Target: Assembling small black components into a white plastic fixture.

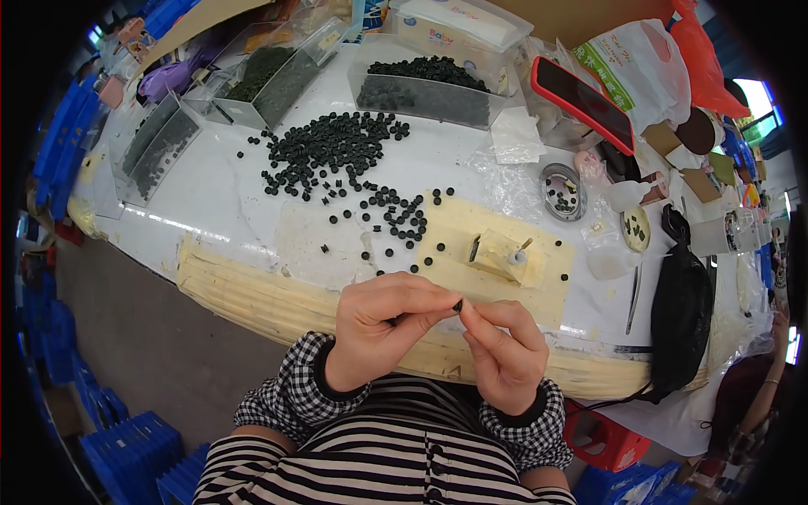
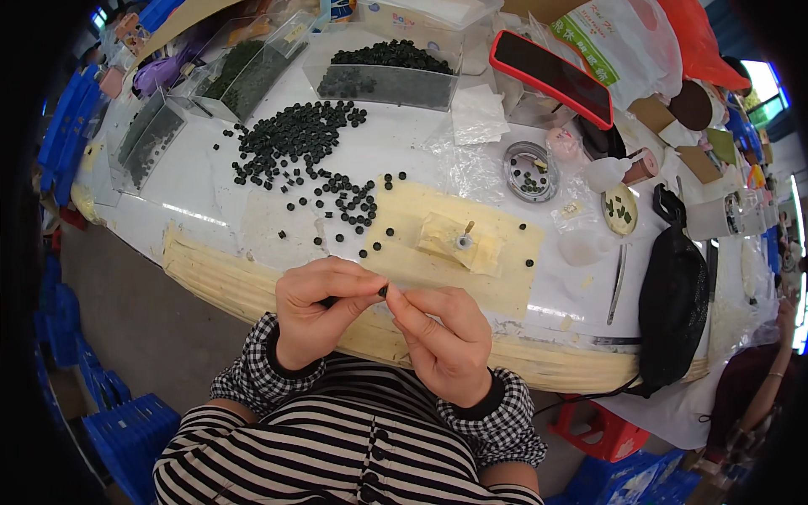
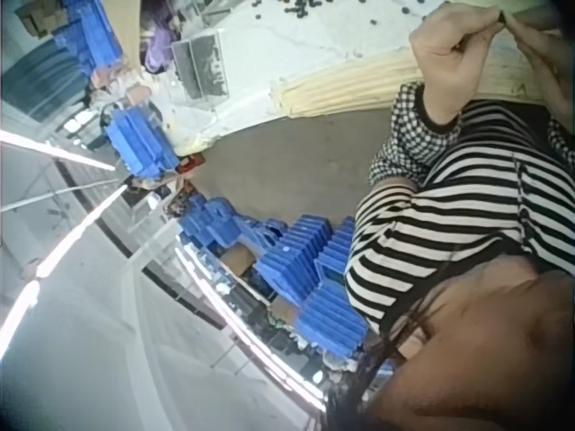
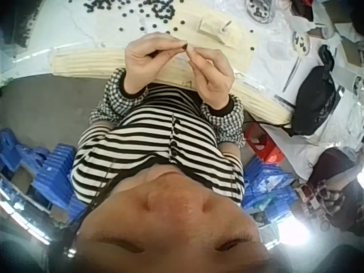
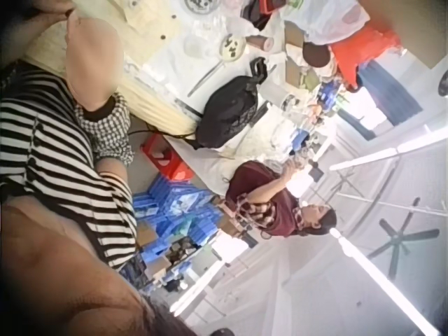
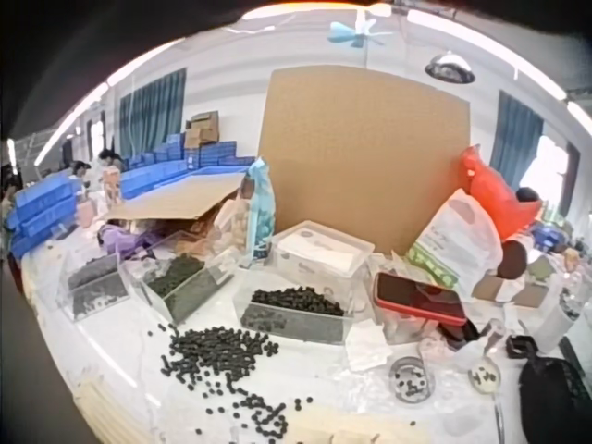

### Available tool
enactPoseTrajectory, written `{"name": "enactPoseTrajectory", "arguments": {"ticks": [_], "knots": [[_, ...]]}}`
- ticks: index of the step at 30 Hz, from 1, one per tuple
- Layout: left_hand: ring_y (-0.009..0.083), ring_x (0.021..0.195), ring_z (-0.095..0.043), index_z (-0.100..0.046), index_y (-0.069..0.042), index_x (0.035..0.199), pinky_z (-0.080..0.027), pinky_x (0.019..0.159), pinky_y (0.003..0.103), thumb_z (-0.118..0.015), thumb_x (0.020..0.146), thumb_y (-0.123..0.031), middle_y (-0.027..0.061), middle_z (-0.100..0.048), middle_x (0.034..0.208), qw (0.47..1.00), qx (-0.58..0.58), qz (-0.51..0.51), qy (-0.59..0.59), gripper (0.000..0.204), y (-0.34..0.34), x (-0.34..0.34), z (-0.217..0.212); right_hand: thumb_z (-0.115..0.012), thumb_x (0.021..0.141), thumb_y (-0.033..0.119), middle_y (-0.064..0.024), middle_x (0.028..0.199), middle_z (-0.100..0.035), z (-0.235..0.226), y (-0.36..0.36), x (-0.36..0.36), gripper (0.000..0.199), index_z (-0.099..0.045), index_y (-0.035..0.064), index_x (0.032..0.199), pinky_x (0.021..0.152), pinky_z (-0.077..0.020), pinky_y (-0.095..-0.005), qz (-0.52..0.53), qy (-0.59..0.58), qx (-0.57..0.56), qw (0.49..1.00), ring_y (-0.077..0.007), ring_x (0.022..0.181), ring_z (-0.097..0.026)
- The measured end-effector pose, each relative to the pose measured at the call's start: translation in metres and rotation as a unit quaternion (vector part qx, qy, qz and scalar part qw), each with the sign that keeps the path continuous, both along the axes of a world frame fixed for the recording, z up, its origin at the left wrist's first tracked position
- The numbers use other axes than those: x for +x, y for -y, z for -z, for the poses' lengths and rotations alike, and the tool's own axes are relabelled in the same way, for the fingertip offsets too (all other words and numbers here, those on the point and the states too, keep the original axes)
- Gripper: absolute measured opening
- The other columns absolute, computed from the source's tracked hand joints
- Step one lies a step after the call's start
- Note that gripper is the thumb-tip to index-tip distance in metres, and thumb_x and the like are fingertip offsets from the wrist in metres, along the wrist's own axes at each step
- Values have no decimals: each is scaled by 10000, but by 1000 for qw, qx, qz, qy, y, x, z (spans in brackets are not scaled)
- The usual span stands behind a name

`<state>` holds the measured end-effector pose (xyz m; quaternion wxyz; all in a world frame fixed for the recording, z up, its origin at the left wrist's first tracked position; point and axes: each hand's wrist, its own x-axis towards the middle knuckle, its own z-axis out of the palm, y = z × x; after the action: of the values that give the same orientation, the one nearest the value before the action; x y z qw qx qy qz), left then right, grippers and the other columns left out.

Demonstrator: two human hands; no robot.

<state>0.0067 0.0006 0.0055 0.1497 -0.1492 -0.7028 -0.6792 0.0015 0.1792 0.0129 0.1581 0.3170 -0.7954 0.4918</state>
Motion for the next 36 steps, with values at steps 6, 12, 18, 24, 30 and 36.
{"name": "enactPoseTrajectory", "arguments": {"ticks": [6, 12, 18, 24, 30, 36], "knots": [[71, 639, -550, -713, 16, 980, -418, 566, 195, -699, 804, 61, 70, -668, 796, 998, 43, 24, 47, 182, 1, 1, 2, -707, 730, -71, -79, 939, -640, -3, 1, 1, 388, -698, 16, 1108, 641, -482, -283, 2, 9, -10, 1000, -203, 757, -594], [47, 603, -487, -713, 12, 982, -374, 540, 191, -702, 808, 53, 51, -650, 779, 997, 59, 31, 50, 179, 0, 0, 4, -711, 734, -64, -83, 938, -635, -2, 0, 0, 384, -697, 14, 1109, 633, -481, -282, 0, 10, -15, 1000, -200, 745, -588], [46, 595, -475, -713, 12, 978, -365, 535, 191, -705, 807, 49, 45, -643, 768, 996, 62, 32, 53, 174, -1, 0, 4, -711, 737, -61, -81, 932, -634, -2, 0, 0, 379, -696, 11, 1109, 619, -478, -280, 2, 5, -12, 1000, -196, 733, -584], [46, 593, -471, -711, 14, 981, -363, 536, 191, -703, 808, 51, 44, -641, 771, 996, 61, 32, 48, 177, 0, 0, 5, -710, 737, -61, -80, 930, -636, -2, 1, 0, 383, -696, 14, 1112, 614, -476, -280, 3, 2, -11, 1000, -196, 729, -583], [45, 592, -470, -710, 15, 982, -363, 536, 191, -703, 807, 53, 46, -644, 778, 996, 66, 31, 46, 179, 0, 0, 5, -713, 727, -62, -85, 933, -638, -2, 0, 0, 389, -697, 14, 1108, 619, -475, -286, 4, -1, -9, 1000, -202, 732, -586], [45, 591, -470, -714, 10, 975, -365, 535, 192, -702, 806, 56, 49, -653, 782, 996, 63, 29, 52, 175, -1, 0, 3, -719, 722, -57, -83, 933, -637, -1, 1, 1, 386, -700, 15, 1101, 621, -472, -287, 7, 3, -12, 1000, -206, 741, -590]]}}
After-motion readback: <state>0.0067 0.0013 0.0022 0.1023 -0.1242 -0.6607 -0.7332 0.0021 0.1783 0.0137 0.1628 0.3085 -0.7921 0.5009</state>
